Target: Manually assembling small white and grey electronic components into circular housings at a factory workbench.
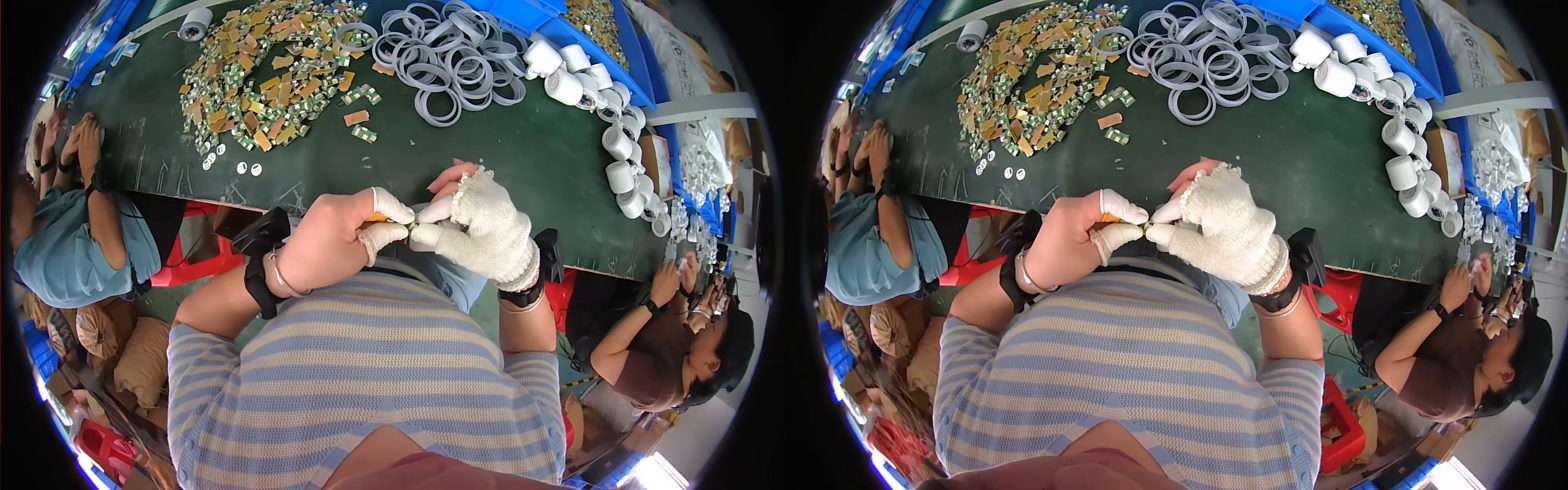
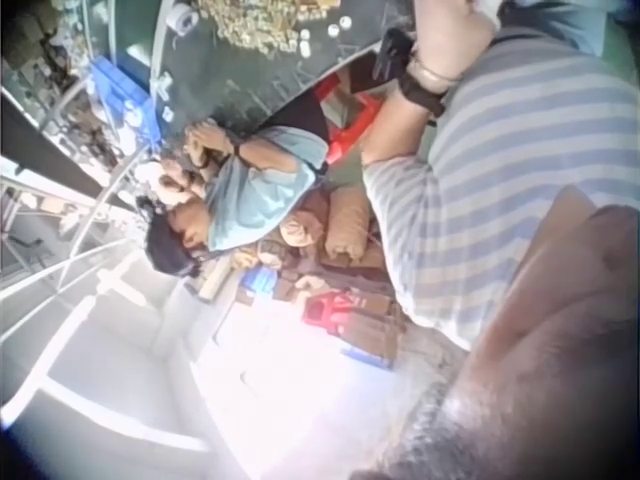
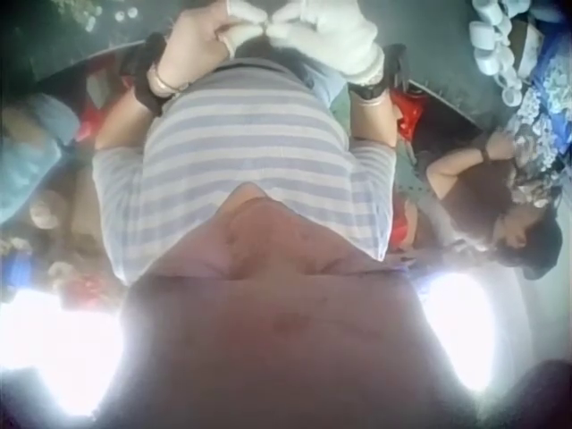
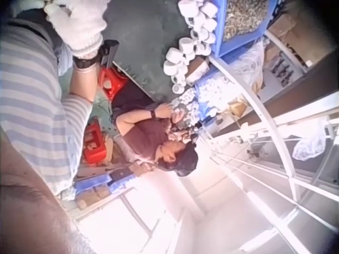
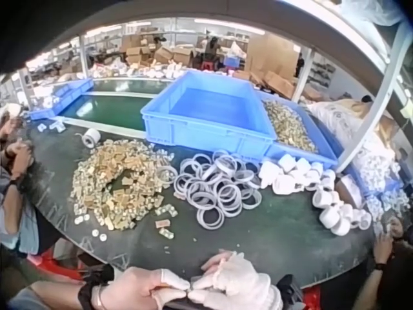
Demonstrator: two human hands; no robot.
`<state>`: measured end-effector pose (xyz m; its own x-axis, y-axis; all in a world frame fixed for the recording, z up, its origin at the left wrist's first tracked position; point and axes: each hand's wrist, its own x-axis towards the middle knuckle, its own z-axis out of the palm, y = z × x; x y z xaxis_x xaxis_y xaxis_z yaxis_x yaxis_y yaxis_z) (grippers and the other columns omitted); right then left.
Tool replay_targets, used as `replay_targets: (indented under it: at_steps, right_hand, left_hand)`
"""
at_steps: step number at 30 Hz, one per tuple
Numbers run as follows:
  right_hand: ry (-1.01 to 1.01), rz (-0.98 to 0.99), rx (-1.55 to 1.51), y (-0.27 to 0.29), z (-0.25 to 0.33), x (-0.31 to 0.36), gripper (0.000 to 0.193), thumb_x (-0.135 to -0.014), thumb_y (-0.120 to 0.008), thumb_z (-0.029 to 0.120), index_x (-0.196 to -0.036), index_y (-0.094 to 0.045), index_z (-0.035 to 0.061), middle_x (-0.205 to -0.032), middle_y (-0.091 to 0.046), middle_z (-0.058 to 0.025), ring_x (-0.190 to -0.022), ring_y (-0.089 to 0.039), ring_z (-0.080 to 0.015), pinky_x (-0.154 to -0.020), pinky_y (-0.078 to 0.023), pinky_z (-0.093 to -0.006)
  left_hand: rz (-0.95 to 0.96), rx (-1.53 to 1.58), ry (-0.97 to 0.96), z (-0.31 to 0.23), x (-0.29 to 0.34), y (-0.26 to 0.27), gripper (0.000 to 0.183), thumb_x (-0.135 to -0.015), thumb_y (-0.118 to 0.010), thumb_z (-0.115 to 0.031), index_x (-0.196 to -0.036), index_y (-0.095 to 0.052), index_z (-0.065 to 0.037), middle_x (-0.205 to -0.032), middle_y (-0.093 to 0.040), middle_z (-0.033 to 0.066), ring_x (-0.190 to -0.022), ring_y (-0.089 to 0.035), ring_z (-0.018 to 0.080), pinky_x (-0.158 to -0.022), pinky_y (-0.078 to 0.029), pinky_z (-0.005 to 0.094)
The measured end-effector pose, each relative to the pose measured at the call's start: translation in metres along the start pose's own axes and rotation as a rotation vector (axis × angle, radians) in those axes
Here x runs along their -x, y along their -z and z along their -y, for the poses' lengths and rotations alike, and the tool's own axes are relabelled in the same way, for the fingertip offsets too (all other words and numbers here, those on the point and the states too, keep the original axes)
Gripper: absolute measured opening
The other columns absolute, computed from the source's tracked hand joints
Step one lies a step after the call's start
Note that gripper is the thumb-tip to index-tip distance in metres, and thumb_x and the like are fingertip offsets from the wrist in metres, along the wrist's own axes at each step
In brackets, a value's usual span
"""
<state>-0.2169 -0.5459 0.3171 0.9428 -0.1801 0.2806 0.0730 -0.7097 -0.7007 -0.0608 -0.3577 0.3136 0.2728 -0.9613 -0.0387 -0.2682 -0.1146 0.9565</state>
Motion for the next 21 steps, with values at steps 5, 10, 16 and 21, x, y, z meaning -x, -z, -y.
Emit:
replay_targets:
  at_steps: [5, 10, 16, 21]
  right_hand:
    - [-0.019, 0.023, 0.010, -0.002, 0.002, -0.001, 0.012, -0.077, -0.087, 0.019, -0.083, -0.077, 0.0139, -0.074, -0.069, -0.0010, -0.092, -0.068, -0.0253, -0.092, -0.051, -0.0437]
    - [-0.134, 0.007, -0.143, -0.006, 0.004, 0.000, 0.015, -0.079, -0.086, 0.016, -0.087, -0.076, 0.0101, -0.078, -0.069, -0.0048, -0.090, -0.069, -0.0277, -0.089, -0.052, -0.0418]
    - [-0.047, 0.000, -0.107, -0.007, 0.009, -0.012, 0.009, -0.083, -0.082, 0.018, -0.085, -0.075, 0.0115, -0.074, -0.069, -0.0045, -0.083, -0.068, -0.0291, -0.083, -0.050, -0.0416]
    - [-0.115, -0.054, 0.043, -0.018, 0.017, -0.014, 0.011, -0.087, -0.076, 0.019, -0.078, -0.074, 0.0136, -0.066, -0.069, -0.0016, -0.079, -0.067, -0.0300, -0.073, -0.048, -0.0437]
  left_hand:
    - [-0.026, -0.098, -0.068, 0.009, 0.000, -0.003, 0.020, -0.093, -0.077, -0.003, -0.112, -0.070, -0.001, -0.097, -0.077, 0.0082, -0.086, -0.074, 0.0151, -0.077, -0.057, 0.0272]
    - [0.002, 0.167, 0.050, 0.017, -0.007, 0.003, 0.016, -0.095, -0.075, -0.002, -0.110, -0.070, -0.001, -0.104, -0.076, 0.0067, -0.094, -0.073, 0.0133, -0.081, -0.057, 0.0276]
    - [-0.092, 0.020, 0.007, 0.012, 0.002, -0.001, 0.017, -0.095, -0.076, -0.001, -0.110, -0.069, -0.002, -0.098, -0.075, 0.0069, -0.089, -0.072, 0.0121, -0.077, -0.056, 0.0270]
    - [-0.127, 0.074, -0.016, 0.021, -0.004, 0.006, 0.019, -0.094, -0.077, -0.002, -0.112, -0.070, -0.002, -0.099, -0.075, 0.0059, -0.086, -0.071, 0.0134, -0.077, -0.056, 0.0285]
